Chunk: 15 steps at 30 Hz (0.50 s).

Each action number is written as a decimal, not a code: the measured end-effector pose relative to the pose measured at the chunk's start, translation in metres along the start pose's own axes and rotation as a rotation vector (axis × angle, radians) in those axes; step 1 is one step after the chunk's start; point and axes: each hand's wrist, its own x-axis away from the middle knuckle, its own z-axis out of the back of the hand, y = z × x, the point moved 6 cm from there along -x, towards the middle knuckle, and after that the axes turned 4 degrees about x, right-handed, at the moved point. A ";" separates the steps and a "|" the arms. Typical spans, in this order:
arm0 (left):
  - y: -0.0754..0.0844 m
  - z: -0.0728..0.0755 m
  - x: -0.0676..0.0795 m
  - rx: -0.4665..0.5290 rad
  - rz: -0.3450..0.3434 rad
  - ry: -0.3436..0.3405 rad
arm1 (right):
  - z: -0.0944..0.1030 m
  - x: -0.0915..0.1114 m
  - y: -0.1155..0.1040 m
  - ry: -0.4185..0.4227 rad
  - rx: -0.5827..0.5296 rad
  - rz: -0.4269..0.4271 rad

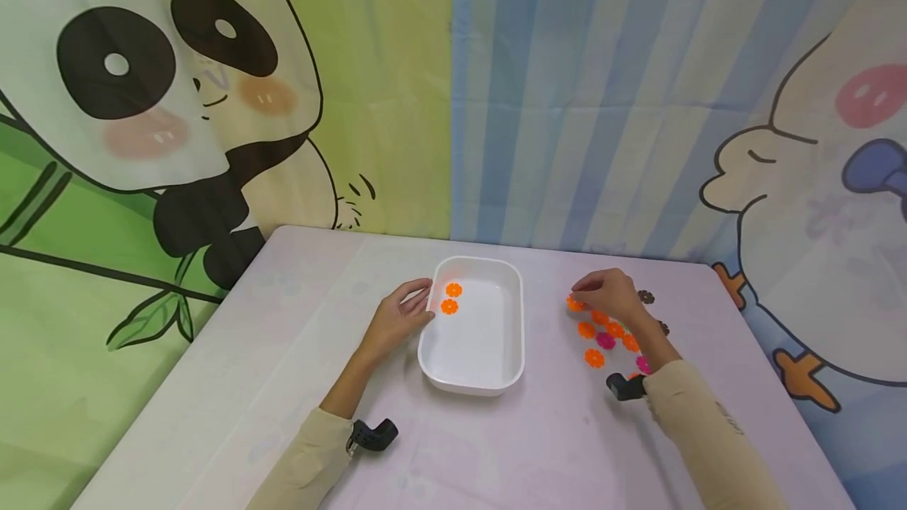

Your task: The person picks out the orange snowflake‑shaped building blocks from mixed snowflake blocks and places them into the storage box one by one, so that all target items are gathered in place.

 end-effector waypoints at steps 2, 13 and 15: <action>0.008 -0.002 0.004 0.008 0.001 -0.023 | -0.003 0.000 -0.008 -0.012 -0.117 -0.021; 0.022 -0.006 0.009 -0.037 0.001 -0.038 | -0.023 -0.008 -0.083 -0.039 -0.425 -0.003; 0.022 -0.006 0.009 -0.036 0.003 -0.038 | -0.029 -0.011 -0.097 -0.051 -0.471 0.005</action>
